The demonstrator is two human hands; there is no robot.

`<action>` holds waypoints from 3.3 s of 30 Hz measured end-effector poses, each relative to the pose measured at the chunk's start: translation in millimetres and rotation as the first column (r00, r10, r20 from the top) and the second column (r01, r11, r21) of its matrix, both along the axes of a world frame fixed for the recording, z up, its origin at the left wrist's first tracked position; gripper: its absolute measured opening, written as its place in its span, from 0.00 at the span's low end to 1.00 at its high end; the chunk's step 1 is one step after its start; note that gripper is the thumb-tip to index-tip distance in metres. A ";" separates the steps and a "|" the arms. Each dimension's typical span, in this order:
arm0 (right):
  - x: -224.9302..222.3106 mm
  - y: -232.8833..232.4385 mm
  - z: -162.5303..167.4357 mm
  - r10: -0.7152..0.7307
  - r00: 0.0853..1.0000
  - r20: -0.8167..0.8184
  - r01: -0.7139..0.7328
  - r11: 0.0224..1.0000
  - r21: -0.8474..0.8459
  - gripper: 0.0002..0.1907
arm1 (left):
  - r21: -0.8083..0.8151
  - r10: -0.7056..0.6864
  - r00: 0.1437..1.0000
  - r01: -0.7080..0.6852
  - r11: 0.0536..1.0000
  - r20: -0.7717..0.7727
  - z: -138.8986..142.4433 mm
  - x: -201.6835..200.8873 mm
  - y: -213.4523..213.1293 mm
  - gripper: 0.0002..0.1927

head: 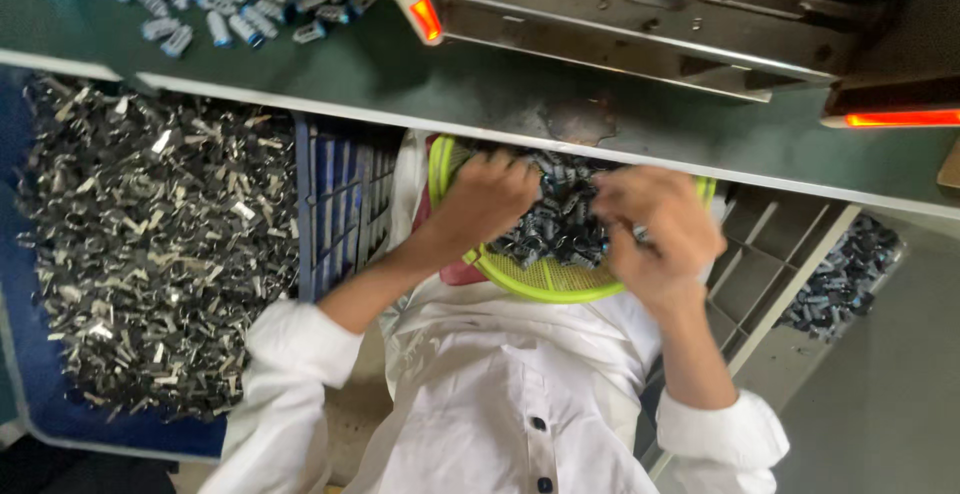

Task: The person picks small blue plastic connector parts one at a time from a green sieve basket, turns and pinches each part in both hands, and places it into the machine or tray above. Rejected pieces are dropped into a side bin of scrap parts.

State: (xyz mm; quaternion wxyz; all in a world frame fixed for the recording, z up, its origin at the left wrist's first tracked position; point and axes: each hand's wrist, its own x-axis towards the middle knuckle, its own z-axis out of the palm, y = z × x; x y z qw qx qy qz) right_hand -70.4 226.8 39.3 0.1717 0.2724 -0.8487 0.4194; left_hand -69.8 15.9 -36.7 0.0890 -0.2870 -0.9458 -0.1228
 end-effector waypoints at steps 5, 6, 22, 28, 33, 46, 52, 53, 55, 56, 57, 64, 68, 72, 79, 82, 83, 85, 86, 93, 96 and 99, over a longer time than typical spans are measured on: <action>39.5 -12.9 -40.2 0.109 0.833 0.543 0.098 0.936 -0.339 0.26 | 0.700 -0.063 0.896 -0.298 0.649 0.440 32.6 30.9 -3.2 0.15; 45.8 -16.3 -44.1 0.098 0.863 0.496 0.077 0.944 -0.321 0.27 | 0.696 -0.059 0.902 -0.287 0.658 0.427 37.2 34.6 -2.7 0.13; 68.4 -10.3 -82.8 0.113 0.806 0.581 0.367 0.675 -0.640 0.17 | 0.860 -0.149 0.934 -0.225 0.458 0.324 43.4 48.8 6.4 0.11; 80.6 -17.4 -89.2 0.048 0.876 0.480 0.275 0.768 -0.579 0.15 | 0.851 -0.156 0.916 -0.268 0.451 0.371 38.8 43.1 7.6 0.09; 73.4 -9.1 -94.4 0.180 0.696 0.695 0.492 0.585 -0.644 0.16 | 0.810 -0.175 0.846 -0.393 0.435 0.504 58.3 50.5 5.4 0.08; -42.7 -3.9 -1.6 0.014 0.955 0.296 0.204 0.695 -0.689 0.20 | 0.723 -0.091 0.723 -0.658 0.210 0.684 37.1 67.2 -4.7 0.07; -130.0 -30.7 32.5 -0.045 0.943 -0.329 0.004 0.992 -0.127 0.14 | 0.732 -0.482 0.678 -0.674 -0.105 0.555 6.1 75.4 1.5 0.05; -133.8 -31.9 31.1 -0.043 0.953 -0.299 0.005 0.992 -0.128 0.14 | 0.754 -0.512 0.710 -0.635 -0.167 0.484 3.5 75.2 0.4 0.07; -137.8 -31.2 28.1 -0.024 0.975 -0.223 -0.005 0.992 -0.129 0.14 | 0.705 -0.557 0.681 -0.674 -0.220 0.476 2.0 74.9 -2.2 0.05; -137.0 -27.8 29.0 0.006 0.974 -0.225 -0.023 0.997 -0.077 0.14 | 0.676 -0.579 0.663 -0.696 -0.243 0.475 2.6 74.6 -3.1 0.04; -134.2 -22.8 32.4 0.022 0.974 -0.227 -0.029 0.999 -0.027 0.15 | 0.685 -0.549 0.678 -0.688 -0.239 0.489 4.5 74.7 -3.8 0.04; -62.8 -21.7 49.2 -0.081 0.934 -0.349 0.114 0.991 0.074 0.01 | 0.776 -0.447 0.783 -0.577 -0.257 0.434 21.5 62.6 -3.1 0.09; 17.4 -50.8 -19.9 0.068 0.933 0.353 -0.006 0.985 -0.174 0.27 | 0.784 -0.417 0.806 -0.554 -0.280 0.420 28.7 61.6 2.4 0.08; 53.6 -40.3 -69.2 -0.091 0.895 0.437 0.236 0.928 -0.289 0.06 | 0.833 -0.337 0.809 -0.542 -0.109 0.483 33.8 57.9 6.3 0.11; 46.6 -23.8 -70.3 -0.046 0.789 0.613 0.401 0.794 -0.457 0.10 | 0.838 -0.162 0.900 -0.293 0.460 0.404 57.8 31.6 -2.5 0.11; 45.7 -25.2 -66.2 0.166 0.779 0.604 0.379 0.643 -0.666 0.13 | 0.845 -0.131 0.947 -0.194 0.499 0.295 69.1 28.6 -9.4 0.12; 46.7 -26.1 -66.4 0.195 0.778 0.597 0.351 0.652 -0.671 0.14 | 0.850 -0.111 0.970 -0.132 0.509 0.218 70.3 28.9 -11.9 0.13; 48.8 -29.4 -70.1 0.226 0.766 0.602 0.332 0.663 -0.671 0.16 | 0.820 -0.062 0.986 -0.095 0.564 0.156 68.3 31.8 -15.4 0.15; 50.3 -31.5 -73.1 0.246 0.779 0.576 0.292 0.672 -0.681 0.16 | 0.805 -0.041 0.990 -0.084 0.588 0.133 65.9 34.5 -16.3 0.17; 27.3 -36.4 -86.2 0.456 0.662 0.595 0.442 0.404 -0.801 0.13 | 0.785 0.002 1.000 0.003 0.619 -0.006 55.4 63.2 -47.0 0.15; 0.8 -14.0 -51.3 0.325 0.807 0.494 0.263 0.551 -0.792 0.19 | 0.896 -0.362 0.918 -0.021 -0.444 -0.159 52.8 72.1 -93.3 0.14; -51.4 -1.6 -10.7 -0.118 0.981 0.156 0.189 0.772 -0.607 0.18 | 0.733 -0.549 0.829 -0.306 -0.607 -0.109 30.7 66.1 -102.8 0.15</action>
